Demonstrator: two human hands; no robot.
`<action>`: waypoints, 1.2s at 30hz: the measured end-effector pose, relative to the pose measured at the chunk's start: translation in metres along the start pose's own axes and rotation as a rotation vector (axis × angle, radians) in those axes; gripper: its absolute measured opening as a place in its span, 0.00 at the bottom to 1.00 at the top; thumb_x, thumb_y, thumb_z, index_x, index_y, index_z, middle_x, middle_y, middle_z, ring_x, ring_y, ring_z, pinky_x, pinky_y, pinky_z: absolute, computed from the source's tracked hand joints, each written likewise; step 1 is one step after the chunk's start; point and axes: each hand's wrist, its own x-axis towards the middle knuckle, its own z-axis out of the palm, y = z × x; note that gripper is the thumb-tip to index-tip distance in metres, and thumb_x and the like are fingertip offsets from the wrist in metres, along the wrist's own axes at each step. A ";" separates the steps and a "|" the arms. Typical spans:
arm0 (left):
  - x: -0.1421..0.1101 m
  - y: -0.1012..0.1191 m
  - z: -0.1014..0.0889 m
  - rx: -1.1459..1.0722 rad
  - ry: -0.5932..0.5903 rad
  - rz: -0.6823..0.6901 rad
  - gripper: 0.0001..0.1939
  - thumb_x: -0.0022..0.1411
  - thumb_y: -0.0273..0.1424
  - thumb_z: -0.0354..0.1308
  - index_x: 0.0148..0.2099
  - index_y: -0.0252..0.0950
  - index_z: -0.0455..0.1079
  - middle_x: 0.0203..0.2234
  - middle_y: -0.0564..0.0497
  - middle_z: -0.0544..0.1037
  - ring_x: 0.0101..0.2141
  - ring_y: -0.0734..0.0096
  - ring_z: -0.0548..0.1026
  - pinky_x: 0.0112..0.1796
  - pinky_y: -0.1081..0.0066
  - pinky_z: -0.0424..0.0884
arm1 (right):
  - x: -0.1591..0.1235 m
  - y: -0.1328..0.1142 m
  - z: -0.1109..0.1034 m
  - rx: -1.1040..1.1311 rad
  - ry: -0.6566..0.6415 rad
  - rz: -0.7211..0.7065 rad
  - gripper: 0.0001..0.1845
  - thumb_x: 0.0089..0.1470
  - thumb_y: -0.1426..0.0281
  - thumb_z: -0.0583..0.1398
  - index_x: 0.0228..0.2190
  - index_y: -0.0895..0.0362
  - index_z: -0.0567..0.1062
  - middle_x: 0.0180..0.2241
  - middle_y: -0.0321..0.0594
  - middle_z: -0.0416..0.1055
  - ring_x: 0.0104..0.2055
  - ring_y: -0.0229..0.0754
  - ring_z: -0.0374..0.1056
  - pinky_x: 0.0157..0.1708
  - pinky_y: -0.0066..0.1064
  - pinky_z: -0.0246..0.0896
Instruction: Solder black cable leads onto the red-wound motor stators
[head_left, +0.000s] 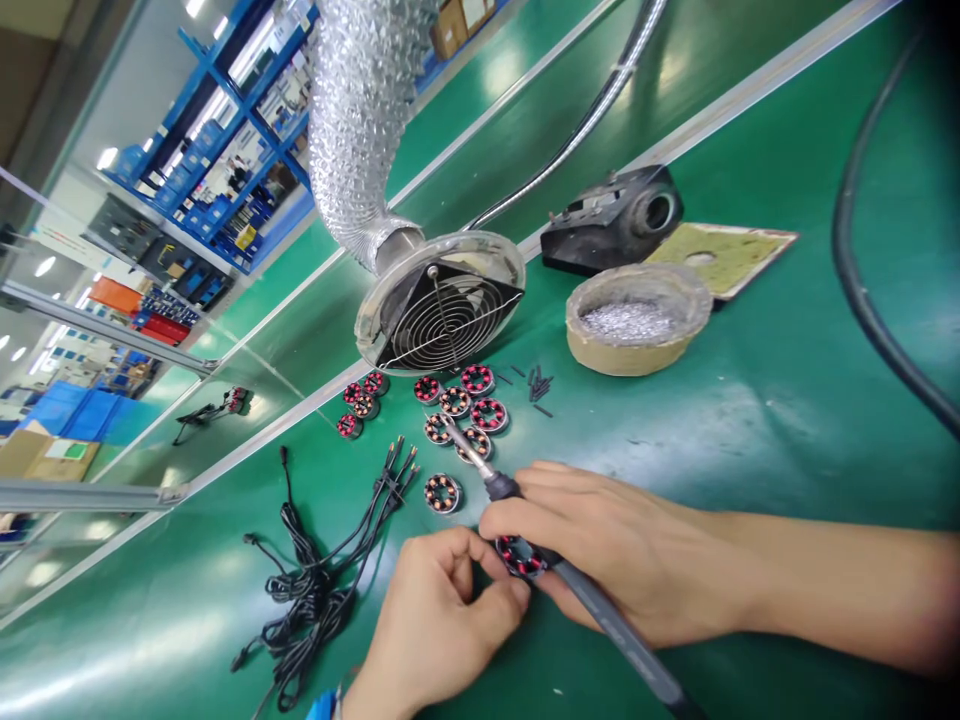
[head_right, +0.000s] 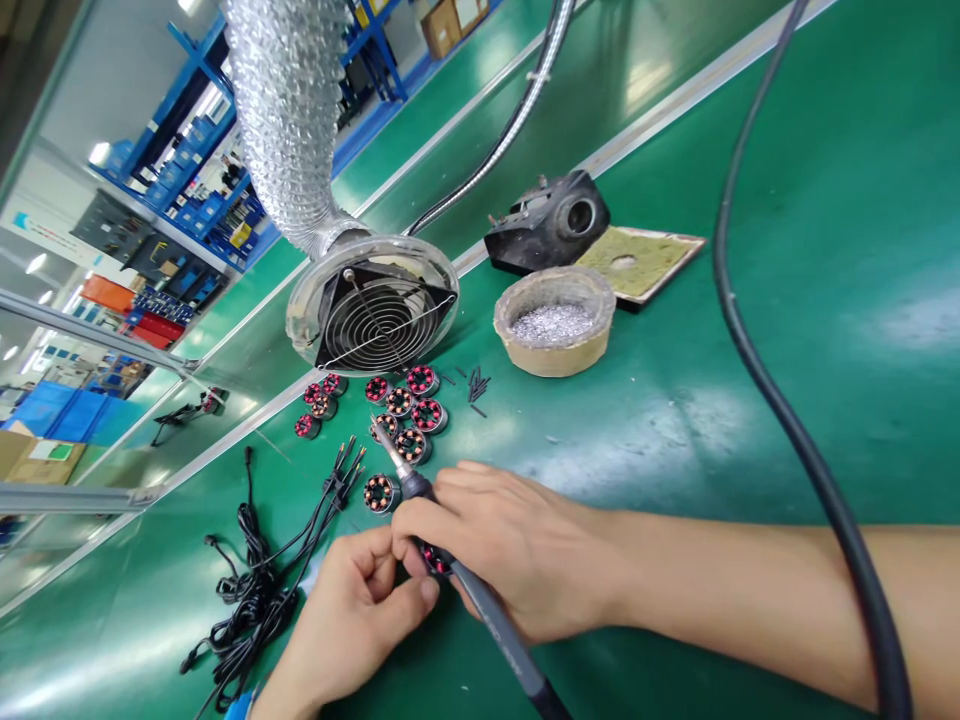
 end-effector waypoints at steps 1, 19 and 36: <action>0.000 0.001 0.002 0.024 0.017 0.003 0.13 0.58 0.38 0.61 0.27 0.36 0.64 0.14 0.63 0.49 0.18 0.79 0.47 0.21 0.73 0.44 | 0.000 0.000 0.000 -0.006 -0.001 0.005 0.19 0.46 0.80 0.54 0.41 0.55 0.67 0.33 0.39 0.68 0.34 0.43 0.59 0.35 0.33 0.54; 0.008 0.005 -0.001 -0.143 -0.021 0.007 0.17 0.58 0.41 0.58 0.25 0.37 0.58 0.14 0.63 0.52 0.19 0.80 0.47 0.22 0.74 0.44 | -0.001 0.000 0.002 -0.041 0.011 -0.003 0.21 0.47 0.80 0.55 0.45 0.56 0.66 0.34 0.41 0.68 0.34 0.45 0.60 0.35 0.34 0.56; -0.005 0.003 0.004 -0.243 -0.108 -0.106 0.17 0.52 0.43 0.65 0.26 0.35 0.68 0.11 0.63 0.54 0.15 0.82 0.48 0.18 0.73 0.42 | -0.006 -0.002 0.012 -0.040 0.082 0.046 0.21 0.50 0.81 0.53 0.45 0.52 0.67 0.33 0.39 0.69 0.34 0.46 0.67 0.32 0.34 0.63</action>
